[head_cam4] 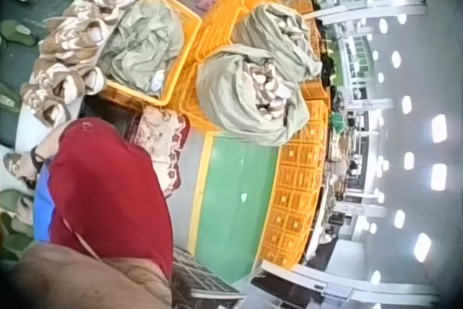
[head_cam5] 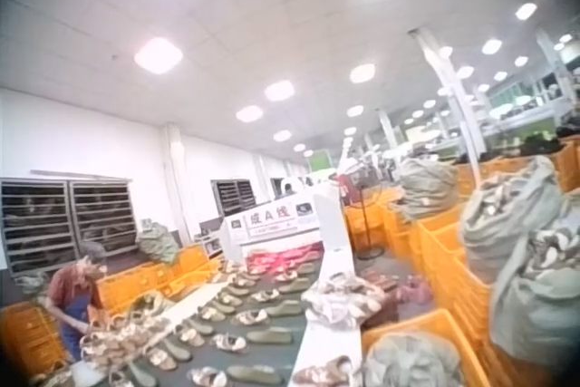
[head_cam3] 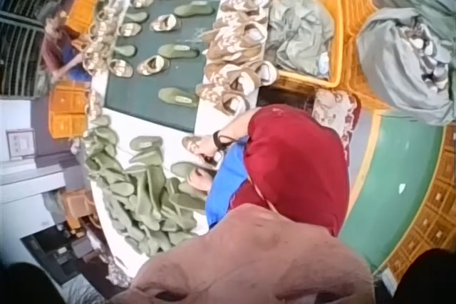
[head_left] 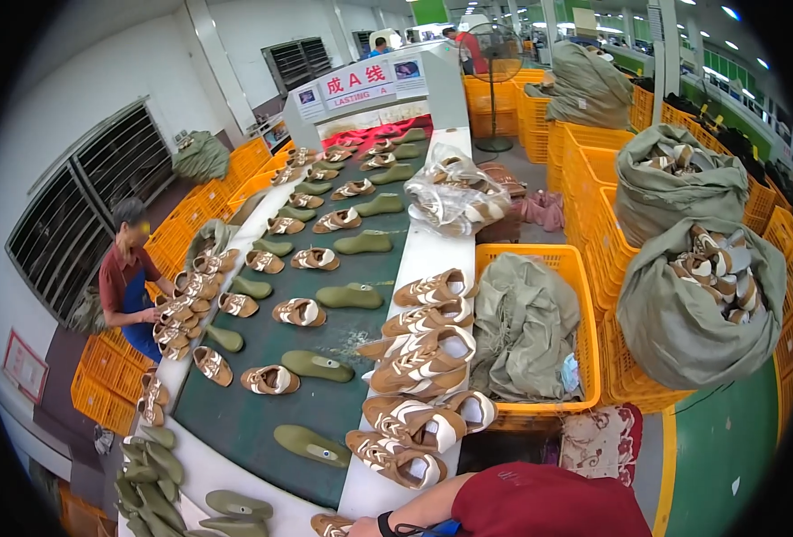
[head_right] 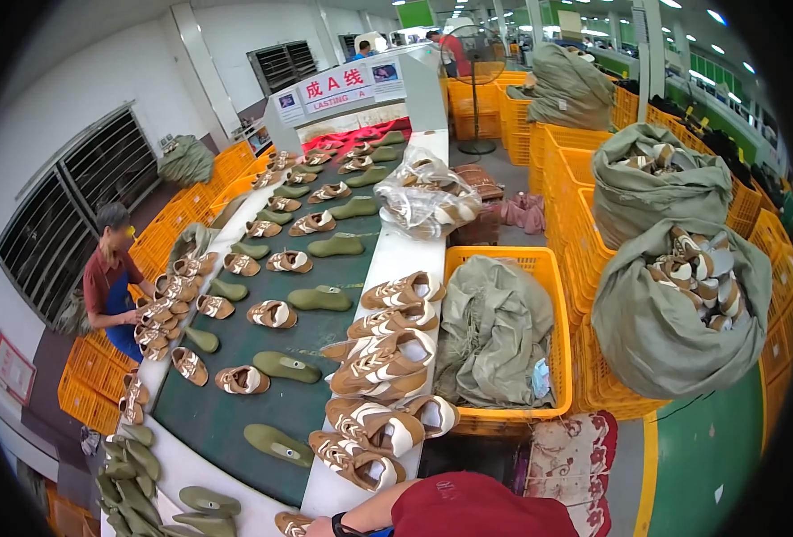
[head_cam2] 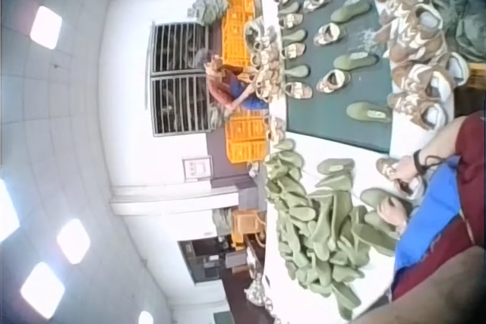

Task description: Sorting and organizing green shoe lasts/molds and finished shoe uppers on a factory workbench.

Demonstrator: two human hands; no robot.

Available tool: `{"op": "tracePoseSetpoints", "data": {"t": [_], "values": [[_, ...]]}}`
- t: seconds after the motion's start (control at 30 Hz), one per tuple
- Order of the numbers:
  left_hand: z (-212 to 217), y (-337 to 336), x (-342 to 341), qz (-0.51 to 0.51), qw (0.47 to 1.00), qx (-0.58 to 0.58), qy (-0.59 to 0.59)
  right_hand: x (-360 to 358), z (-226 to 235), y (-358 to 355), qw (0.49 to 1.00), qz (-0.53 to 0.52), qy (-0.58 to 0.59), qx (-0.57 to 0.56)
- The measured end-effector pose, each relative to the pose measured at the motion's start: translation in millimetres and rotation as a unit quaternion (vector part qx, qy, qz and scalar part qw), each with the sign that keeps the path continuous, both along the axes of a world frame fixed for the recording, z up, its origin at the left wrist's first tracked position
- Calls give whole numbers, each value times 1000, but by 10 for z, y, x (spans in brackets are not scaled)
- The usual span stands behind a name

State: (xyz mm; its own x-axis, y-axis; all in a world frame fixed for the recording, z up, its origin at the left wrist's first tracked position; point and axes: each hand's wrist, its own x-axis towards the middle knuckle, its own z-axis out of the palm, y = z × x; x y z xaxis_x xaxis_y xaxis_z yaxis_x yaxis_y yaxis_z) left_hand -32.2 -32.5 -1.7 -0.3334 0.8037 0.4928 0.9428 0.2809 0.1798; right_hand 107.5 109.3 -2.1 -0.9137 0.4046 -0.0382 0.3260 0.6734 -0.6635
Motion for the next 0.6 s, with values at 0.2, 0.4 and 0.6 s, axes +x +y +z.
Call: {"op": "tracePoseSetpoints", "data": {"t": [0.2,0.4,0.6], "values": [[-65,-7,-134,-23,999,-6,34,-54,-59,-14,1000,4,13,7],[-50,-16,-111,-29,999,-8,39,-79,-147,-32,1000,0,17,17],[-5,-19,-7,-5,1000,10,26,-71,-116,-27,1000,5,5,6]]}}
